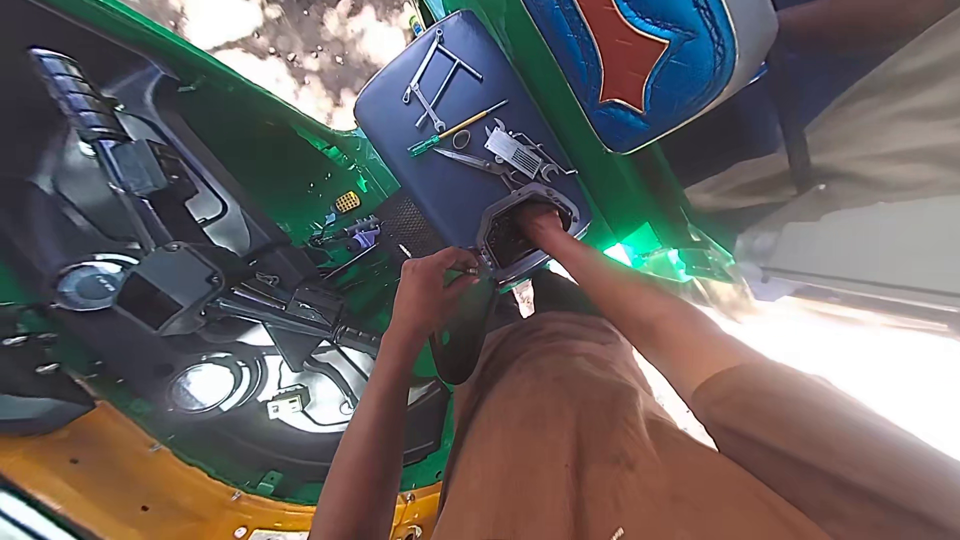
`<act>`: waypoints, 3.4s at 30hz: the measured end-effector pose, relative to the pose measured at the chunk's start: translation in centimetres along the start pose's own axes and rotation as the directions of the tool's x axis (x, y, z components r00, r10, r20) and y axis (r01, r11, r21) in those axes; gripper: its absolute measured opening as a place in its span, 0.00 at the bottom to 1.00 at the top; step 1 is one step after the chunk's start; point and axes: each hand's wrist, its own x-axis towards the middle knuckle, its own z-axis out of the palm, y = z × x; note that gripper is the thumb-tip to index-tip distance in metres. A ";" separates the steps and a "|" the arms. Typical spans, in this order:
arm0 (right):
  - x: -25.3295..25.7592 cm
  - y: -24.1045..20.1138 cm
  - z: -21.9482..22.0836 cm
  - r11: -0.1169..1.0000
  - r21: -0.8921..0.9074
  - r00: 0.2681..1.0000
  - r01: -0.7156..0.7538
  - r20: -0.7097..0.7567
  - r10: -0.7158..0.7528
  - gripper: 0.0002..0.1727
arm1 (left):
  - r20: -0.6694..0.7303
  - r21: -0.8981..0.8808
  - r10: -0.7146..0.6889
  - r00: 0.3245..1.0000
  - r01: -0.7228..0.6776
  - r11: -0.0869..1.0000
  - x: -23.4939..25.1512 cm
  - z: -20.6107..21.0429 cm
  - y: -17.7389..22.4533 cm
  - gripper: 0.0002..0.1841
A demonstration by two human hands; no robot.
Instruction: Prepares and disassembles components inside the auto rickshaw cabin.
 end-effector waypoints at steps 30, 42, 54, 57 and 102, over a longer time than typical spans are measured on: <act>0.7 0.5 0.0 0.993 -0.101 0.997 0.066 0.038 -0.062 0.15 | -0.006 0.010 0.037 0.999 -0.037 0.999 -0.7 1.0 -0.9 0.09; 1.1 0.2 0.0 0.996 -0.085 0.996 0.028 0.083 -0.021 0.14 | -0.027 -0.036 0.019 0.999 -0.020 0.999 -0.5 0.9 -1.0 0.09; 1.6 0.0 0.0 0.998 -0.050 0.995 -0.028 0.089 0.033 0.16 | -0.019 -0.049 0.006 1.000 -0.006 0.999 -0.5 0.9 -0.9 0.09; 1.6 -0.1 0.0 0.999 -0.027 0.995 -0.046 0.084 0.048 0.16 | -0.016 -0.043 0.003 1.000 -0.003 0.999 -0.4 0.9 -0.7 0.08; -13.3 5.0 -4.7 -0.147 0.987 0.836 0.056 -0.127 -0.533 0.13 | -0.085 -0.012 -0.110 0.990 0.109 0.994 1.2 3.9 8.1 0.10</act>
